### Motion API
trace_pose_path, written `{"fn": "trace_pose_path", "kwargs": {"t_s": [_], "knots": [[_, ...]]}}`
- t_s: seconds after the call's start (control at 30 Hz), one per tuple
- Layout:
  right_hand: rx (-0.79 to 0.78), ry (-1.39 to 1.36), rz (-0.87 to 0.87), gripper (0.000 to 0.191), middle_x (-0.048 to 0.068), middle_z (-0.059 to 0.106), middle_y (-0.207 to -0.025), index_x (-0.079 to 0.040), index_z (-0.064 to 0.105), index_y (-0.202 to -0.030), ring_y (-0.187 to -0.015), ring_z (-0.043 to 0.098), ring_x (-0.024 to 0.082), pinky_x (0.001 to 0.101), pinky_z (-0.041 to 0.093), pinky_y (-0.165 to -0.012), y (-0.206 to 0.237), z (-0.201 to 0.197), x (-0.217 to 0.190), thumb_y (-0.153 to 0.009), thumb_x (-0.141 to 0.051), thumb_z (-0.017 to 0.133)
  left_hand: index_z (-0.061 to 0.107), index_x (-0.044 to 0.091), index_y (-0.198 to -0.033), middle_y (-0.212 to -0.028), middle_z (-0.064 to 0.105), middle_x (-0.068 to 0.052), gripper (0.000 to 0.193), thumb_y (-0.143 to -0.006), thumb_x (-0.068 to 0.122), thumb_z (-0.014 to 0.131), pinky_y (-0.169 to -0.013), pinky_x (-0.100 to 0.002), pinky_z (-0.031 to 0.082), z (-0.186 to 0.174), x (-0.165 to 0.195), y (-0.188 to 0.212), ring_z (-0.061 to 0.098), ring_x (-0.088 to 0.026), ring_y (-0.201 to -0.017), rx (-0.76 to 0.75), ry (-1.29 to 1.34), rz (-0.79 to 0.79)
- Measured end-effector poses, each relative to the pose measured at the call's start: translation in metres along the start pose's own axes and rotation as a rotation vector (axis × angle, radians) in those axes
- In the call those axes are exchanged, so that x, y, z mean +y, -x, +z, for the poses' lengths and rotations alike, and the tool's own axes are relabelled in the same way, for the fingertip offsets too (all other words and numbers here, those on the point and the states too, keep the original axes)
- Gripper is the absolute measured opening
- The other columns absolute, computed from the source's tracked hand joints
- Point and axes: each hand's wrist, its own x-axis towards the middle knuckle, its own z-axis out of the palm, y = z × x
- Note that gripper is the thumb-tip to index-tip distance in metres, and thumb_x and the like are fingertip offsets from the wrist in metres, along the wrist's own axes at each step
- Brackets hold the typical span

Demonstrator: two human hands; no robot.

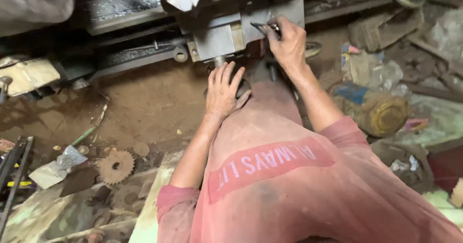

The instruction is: The person operates a lathe machine, turning the handwheels to adjust the tool position against a rotating metal workpiece. The person repeatedly adjusts the controls and the workpiece, with another person occasionally visible assisting.

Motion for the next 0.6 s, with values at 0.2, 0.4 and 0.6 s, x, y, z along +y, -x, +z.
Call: {"fn": "trace_pose_path", "kwargs": {"t_s": [0.2,0.4,0.6], "knots": [[-0.161,0.024,0.039,0.016,0.022,0.072,-0.087,0.0,0.066,-0.118,-0.079,0.072,0.04,0.0447,0.054,-0.068,0.007,0.0,0.003,-0.107,-0.011,0.067,0.059,0.009,-0.139,-0.147,0.05,-0.02,0.067,-0.089,0.05,0.077,-0.114,-0.057,0.036,0.008,-0.008,0.004,0.045,-0.039,-0.138,0.0,-0.017,0.046],[-0.02,-0.265,0.11,0.025,0.015,0.08,-0.099,0.003,0.066,-0.13,-0.072,0.073,0.02,0.0336,0.057,-0.065,0.017,0.016,-0.014,-0.11,-0.009,0.056,0.063,0.009,-0.131,-0.144,0.053,-0.019,0.059,-0.091,0.05,0.075,-0.113,-0.056,0.037,0.013,-0.013,0.003,0.047,-0.038,-0.137,0.029,-0.002,0.073],[0.023,-0.377,0.234,0.028,0.015,0.081,-0.099,0.004,0.065,-0.133,-0.062,0.065,0.011,0.0256,0.052,-0.055,0.032,0.042,-0.012,-0.11,-0.009,0.054,0.064,0.01,-0.131,-0.144,0.053,-0.019,0.058,-0.09,0.05,0.076,-0.112,-0.056,0.038,0.013,-0.014,0.006,0.047,-0.038,-0.137,0.029,-0.004,0.076]]}}
